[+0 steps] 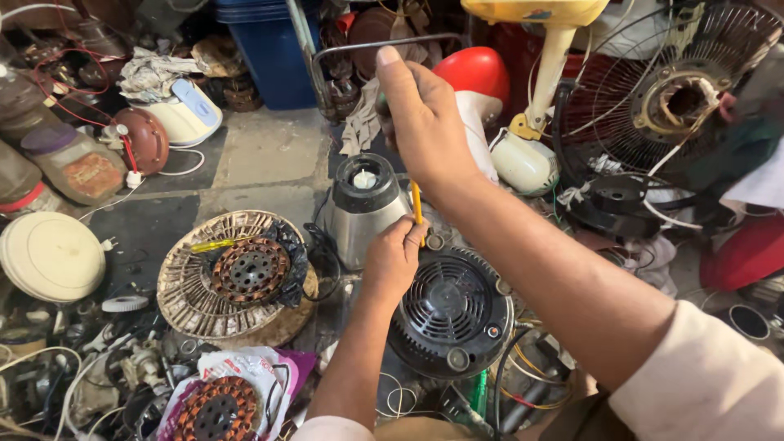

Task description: The person sits on the floor of a cluttered repair shop and unscrews the base of a fan motor housing using a screwdriver. They separate the housing halves, set the cover aside, and handle the internal motor windings and wires inside the blue casing.

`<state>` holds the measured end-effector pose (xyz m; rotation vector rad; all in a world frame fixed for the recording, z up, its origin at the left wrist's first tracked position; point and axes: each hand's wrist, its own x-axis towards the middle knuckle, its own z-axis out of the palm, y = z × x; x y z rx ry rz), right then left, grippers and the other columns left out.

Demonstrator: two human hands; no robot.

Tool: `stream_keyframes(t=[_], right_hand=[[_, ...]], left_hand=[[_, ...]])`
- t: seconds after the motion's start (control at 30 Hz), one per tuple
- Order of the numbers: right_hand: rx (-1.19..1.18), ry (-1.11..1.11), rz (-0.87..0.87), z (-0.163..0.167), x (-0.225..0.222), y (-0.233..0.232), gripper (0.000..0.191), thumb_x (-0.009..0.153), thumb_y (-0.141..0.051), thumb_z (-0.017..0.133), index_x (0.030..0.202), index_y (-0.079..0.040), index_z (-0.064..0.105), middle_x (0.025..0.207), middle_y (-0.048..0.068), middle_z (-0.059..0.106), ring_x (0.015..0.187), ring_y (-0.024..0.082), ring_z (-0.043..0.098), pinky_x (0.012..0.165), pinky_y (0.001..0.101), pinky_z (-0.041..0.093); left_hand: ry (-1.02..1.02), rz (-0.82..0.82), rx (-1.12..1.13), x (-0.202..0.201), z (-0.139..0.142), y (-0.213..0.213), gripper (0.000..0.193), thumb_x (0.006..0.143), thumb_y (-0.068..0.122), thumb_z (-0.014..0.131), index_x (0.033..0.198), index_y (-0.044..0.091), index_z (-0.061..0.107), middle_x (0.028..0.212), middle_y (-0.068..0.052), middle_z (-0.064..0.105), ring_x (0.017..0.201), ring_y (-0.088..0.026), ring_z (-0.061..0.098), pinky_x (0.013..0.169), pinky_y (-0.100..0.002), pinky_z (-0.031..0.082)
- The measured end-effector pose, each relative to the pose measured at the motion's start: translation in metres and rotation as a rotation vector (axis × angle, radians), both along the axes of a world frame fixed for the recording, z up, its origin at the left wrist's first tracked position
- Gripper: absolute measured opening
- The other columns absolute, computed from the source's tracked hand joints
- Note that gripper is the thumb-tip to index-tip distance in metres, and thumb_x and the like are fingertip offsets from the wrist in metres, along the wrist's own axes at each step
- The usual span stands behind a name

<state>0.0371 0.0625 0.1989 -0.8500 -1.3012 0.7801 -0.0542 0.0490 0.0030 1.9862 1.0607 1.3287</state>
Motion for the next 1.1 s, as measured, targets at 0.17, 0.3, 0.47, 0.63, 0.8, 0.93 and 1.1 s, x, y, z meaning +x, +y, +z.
stream_keyframes(t=[0.17, 0.3, 0.47, 0.63, 0.8, 0.93, 1.1], right_hand=[[-0.153, 0.147, 0.734, -0.002, 0.021, 0.011, 0.051, 0.109, -0.051, 0.053, 0.081, -0.009, 0.056, 0.061, -0.001, 0.045, 0.049, 0.01, 0.04, 0.046, 0.0289, 0.036], [-0.019, -0.01, 0.435, -0.011, 0.033, 0.029, 0.048, 0.109, -0.046, 0.051, 0.1, -0.002, 0.068, 0.08, 0.004, 0.056, 0.07, 0.014, 0.051, 0.062, 0.0336, 0.045], [-0.204, 0.07, 0.363, -0.013, 0.019, 0.041, 0.047, 0.101, -0.043, 0.048, 0.093, -0.003, 0.071, 0.061, 0.003, 0.052, 0.051, 0.014, 0.048, 0.047, 0.0321, 0.04], [0.162, 0.036, -0.134, -0.018, -0.011, 0.031, 0.06, 0.113, -0.051, 0.046, 0.09, 0.002, 0.064, 0.065, 0.003, 0.05, 0.056, 0.014, 0.044, 0.051, 0.0321, 0.036], [0.028, 0.072, 0.285, -0.013, 0.005, 0.03, 0.044, 0.108, -0.041, 0.04, 0.1, -0.008, 0.067, 0.066, 0.004, 0.056, 0.054, 0.014, 0.048, 0.05, 0.0303, 0.041], [0.081, -0.021, 0.299, -0.016, 0.013, 0.028, 0.051, 0.11, -0.044, 0.038, 0.095, -0.006, 0.07, 0.057, 0.0, 0.051, 0.047, 0.009, 0.045, 0.046, 0.0248, 0.035], [0.334, -0.066, -0.073, -0.017, -0.004, 0.022, 0.057, 0.117, -0.052, 0.043, 0.101, -0.001, 0.064, 0.076, 0.001, 0.051, 0.07, 0.011, 0.045, 0.062, 0.0306, 0.04]], left_hand=[[-0.04, 0.01, 0.035, 0.0, -0.01, 0.001, 0.021, 0.102, 0.027, 0.062, 0.104, 0.008, 0.071, 0.09, -0.014, 0.074, 0.081, -0.036, 0.073, 0.07, -0.045, 0.056], [-0.005, 0.009, 0.049, 0.002, -0.01, -0.002, 0.024, 0.099, 0.024, 0.062, 0.112, 0.007, 0.072, 0.097, -0.015, 0.076, 0.087, -0.039, 0.071, 0.069, -0.045, 0.055], [-0.083, -0.045, -0.182, 0.001, -0.01, 0.0, 0.02, 0.095, 0.022, 0.068, 0.105, 0.007, 0.073, 0.089, -0.013, 0.078, 0.083, -0.03, 0.076, 0.071, -0.039, 0.057], [-0.08, 0.004, -0.248, 0.002, -0.012, 0.005, 0.019, 0.088, 0.022, 0.076, 0.099, 0.006, 0.077, 0.083, -0.013, 0.078, 0.078, -0.024, 0.078, 0.07, -0.036, 0.057], [-0.151, -0.014, -0.176, 0.001, -0.012, 0.001, 0.021, 0.085, 0.024, 0.078, 0.096, 0.005, 0.076, 0.087, -0.011, 0.079, 0.081, -0.023, 0.079, 0.072, -0.035, 0.059], [-0.092, 0.05, -0.149, 0.0, -0.008, -0.001, 0.029, 0.082, 0.029, 0.082, 0.095, 0.004, 0.074, 0.084, -0.013, 0.077, 0.077, -0.029, 0.076, 0.069, -0.039, 0.057], [-0.006, 0.078, -0.068, -0.002, -0.009, -0.004, 0.026, 0.088, 0.029, 0.078, 0.099, 0.006, 0.075, 0.087, -0.015, 0.076, 0.08, -0.036, 0.073, 0.068, -0.043, 0.055]])
